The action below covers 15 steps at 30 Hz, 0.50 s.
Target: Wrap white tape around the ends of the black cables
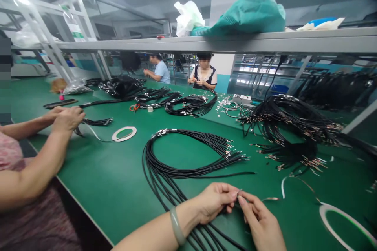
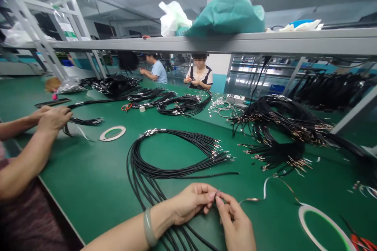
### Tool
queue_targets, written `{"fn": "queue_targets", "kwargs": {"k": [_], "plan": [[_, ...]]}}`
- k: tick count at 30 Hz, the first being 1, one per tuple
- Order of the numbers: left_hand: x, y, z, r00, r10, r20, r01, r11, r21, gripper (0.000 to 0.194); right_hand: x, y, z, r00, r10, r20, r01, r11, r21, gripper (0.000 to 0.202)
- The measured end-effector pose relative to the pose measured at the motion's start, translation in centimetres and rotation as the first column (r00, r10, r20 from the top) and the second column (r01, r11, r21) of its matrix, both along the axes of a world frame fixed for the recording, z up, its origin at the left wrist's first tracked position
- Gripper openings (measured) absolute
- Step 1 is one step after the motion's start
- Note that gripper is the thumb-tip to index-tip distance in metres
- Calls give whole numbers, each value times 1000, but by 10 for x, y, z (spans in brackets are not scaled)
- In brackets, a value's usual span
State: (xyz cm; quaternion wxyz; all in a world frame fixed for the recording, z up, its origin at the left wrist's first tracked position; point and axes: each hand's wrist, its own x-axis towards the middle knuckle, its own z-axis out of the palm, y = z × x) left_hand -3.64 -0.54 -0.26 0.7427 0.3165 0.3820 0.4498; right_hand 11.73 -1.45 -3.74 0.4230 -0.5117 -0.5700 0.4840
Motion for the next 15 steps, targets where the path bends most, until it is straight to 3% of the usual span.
{"fn": "queue_targets", "kwargs": {"k": [5,9,15], "plan": [[-2,4,-2,1000,2,-7,-2,1000,11,34,-1,-3,17,999,32,-17,-31,998,59,33],[-2,9,-4,1000,-22,-11,22,1000,-12,37,-1,-2,21,998,6,-63,-5,1000,27,27],[4,6,1,978,67,-199,-52,996,78,28,0,-3,23,995,-26,-98,26,1000,7,20]]}}
